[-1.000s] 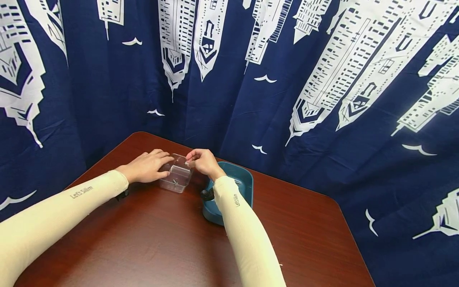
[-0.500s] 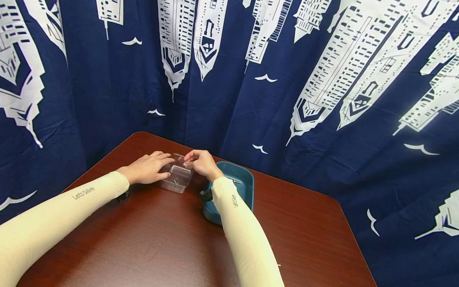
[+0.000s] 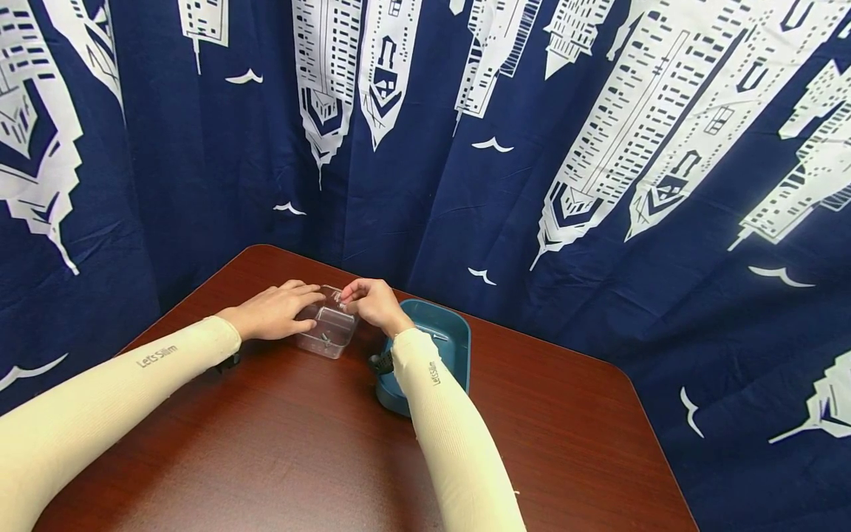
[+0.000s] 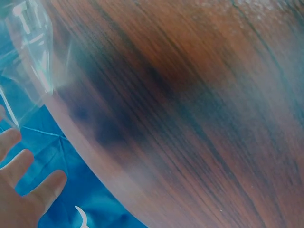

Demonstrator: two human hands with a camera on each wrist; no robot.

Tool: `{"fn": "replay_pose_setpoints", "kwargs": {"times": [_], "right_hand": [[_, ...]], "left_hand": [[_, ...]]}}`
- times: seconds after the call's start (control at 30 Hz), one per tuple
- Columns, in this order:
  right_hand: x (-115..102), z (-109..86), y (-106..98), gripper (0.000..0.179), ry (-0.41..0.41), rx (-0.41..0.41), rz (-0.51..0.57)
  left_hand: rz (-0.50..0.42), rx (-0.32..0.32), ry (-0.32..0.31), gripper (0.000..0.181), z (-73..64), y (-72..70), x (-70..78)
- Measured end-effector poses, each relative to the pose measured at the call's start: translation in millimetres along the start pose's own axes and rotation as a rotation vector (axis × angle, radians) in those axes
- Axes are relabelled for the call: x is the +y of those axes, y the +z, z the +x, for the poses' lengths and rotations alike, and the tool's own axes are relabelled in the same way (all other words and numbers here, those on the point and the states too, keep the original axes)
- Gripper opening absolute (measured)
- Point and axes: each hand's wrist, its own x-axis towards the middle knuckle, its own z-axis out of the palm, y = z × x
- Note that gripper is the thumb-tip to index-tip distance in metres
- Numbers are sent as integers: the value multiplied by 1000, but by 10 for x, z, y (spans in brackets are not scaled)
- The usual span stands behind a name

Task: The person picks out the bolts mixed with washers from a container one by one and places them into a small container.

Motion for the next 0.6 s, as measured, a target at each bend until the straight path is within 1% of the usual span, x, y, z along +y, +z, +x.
{"fn": "replay_pose_setpoints", "kwargs": {"times": [0.27,0.47,0.6], "right_hand": [[28,-29,-65,17,25,-1,17],[-10,-55,-129,14,14,20,8],[-25,-76,-163,15,8,26,14]], "left_hand": [[4,13,19,56,29,12,24],[0,5,7,58,25,13,27],[4,3,9,57,11,5,26]]}}
